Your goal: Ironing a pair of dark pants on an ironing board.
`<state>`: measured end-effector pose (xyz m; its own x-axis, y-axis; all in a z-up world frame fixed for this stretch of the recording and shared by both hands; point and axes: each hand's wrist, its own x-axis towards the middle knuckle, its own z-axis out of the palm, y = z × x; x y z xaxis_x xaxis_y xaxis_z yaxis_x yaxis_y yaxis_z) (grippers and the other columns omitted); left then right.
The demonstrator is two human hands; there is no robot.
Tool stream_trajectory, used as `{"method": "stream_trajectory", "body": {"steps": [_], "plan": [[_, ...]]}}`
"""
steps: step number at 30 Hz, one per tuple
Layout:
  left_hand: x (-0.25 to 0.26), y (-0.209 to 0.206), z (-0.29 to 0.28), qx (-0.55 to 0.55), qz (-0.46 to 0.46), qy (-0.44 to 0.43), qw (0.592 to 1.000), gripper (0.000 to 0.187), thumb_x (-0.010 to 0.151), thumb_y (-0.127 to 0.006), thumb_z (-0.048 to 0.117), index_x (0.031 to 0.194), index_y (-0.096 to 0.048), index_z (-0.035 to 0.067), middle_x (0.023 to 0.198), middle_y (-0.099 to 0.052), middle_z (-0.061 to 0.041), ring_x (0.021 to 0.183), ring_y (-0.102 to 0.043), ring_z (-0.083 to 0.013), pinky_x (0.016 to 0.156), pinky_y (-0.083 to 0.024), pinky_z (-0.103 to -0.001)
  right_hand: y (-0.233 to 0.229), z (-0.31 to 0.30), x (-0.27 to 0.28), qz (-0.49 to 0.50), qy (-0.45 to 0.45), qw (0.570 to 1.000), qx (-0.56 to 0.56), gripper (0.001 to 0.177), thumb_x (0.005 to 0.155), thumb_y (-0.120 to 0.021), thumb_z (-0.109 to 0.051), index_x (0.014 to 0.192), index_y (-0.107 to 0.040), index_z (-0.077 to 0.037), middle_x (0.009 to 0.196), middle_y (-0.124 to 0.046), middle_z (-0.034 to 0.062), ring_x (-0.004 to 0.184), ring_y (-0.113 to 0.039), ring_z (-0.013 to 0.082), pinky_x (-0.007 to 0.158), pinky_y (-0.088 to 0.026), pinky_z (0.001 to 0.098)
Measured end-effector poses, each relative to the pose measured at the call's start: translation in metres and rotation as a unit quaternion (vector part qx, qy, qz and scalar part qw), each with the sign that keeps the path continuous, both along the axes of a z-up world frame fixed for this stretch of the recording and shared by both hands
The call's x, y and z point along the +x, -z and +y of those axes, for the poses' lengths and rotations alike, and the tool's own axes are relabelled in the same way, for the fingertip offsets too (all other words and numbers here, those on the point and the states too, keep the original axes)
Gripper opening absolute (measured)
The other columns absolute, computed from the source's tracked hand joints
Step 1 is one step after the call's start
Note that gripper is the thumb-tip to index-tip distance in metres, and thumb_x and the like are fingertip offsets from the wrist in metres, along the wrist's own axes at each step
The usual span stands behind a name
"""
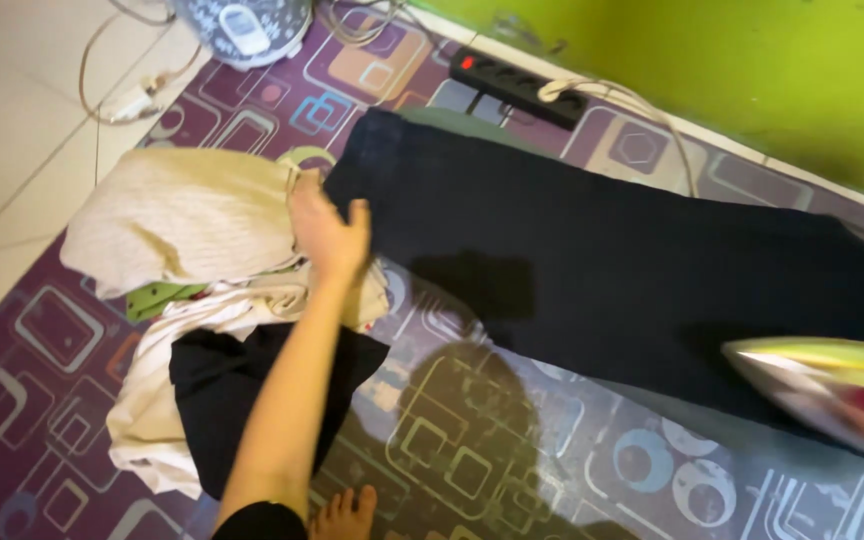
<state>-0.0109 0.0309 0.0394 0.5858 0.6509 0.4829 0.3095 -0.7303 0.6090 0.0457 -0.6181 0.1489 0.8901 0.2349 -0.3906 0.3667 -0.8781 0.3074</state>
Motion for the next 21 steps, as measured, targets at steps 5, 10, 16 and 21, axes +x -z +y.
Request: {"method": "stream_trajectory", "body": {"steps": [5,10,16,21], "plan": [[-0.003,0.005,-0.045,0.125,0.187,0.062,0.972,0.091,0.087,-0.077,0.053,0.158,-0.034,0.015,0.164,-0.020,-0.026,0.147,-0.017,-0.0577,0.113,-0.024,-0.065,0.035,0.136,-0.015,-0.010,-0.068,0.996,-0.052,0.073,0.092,-0.043,-0.081,0.109,-0.069,-0.014,0.079,-0.075,0.0056,0.064,-0.073,0.0197,0.057,-0.058,0.0356],[-0.002,0.023,-0.028,0.083,0.152,0.089,0.981,0.102,0.086,-0.080,0.051,0.162,-0.025,0.013,0.166,-0.018,-0.026,0.149,-0.017,-0.0584,0.119,-0.026,-0.061,0.109,0.181,0.008,-0.152,-0.235,0.952,0.125,0.054,0.092,-0.050,-0.062,0.087,-0.067,-0.011,0.059,-0.066,0.0090,0.047,-0.066,0.0256,0.042,-0.052,0.0422],[0.000,0.036,-0.017,0.061,0.166,0.108,0.978,0.109,0.085,-0.082,0.048,0.164,-0.014,0.013,0.166,-0.019,-0.026,0.148,-0.018,-0.0580,0.120,-0.027,-0.058,0.102,0.198,0.032,-0.190,-0.132,0.965,0.127,0.069,0.098,-0.049,-0.076,0.080,-0.065,-0.012,0.065,-0.069,0.0109,0.056,-0.069,0.0284,0.049,-0.053,0.0418],[-0.001,0.015,0.005,0.044,0.242,0.133,0.960,0.115,0.081,-0.083,0.045,0.163,-0.009,0.013,0.166,-0.021,-0.023,0.146,-0.025,-0.0549,0.118,-0.031,-0.054,0.093,0.184,0.011,-0.111,-0.174,0.969,0.138,0.065,0.082,-0.048,-0.076,0.080,-0.071,-0.015,0.063,-0.071,0.0118,0.053,-0.071,0.0295,0.048,-0.055,0.0439]]}}
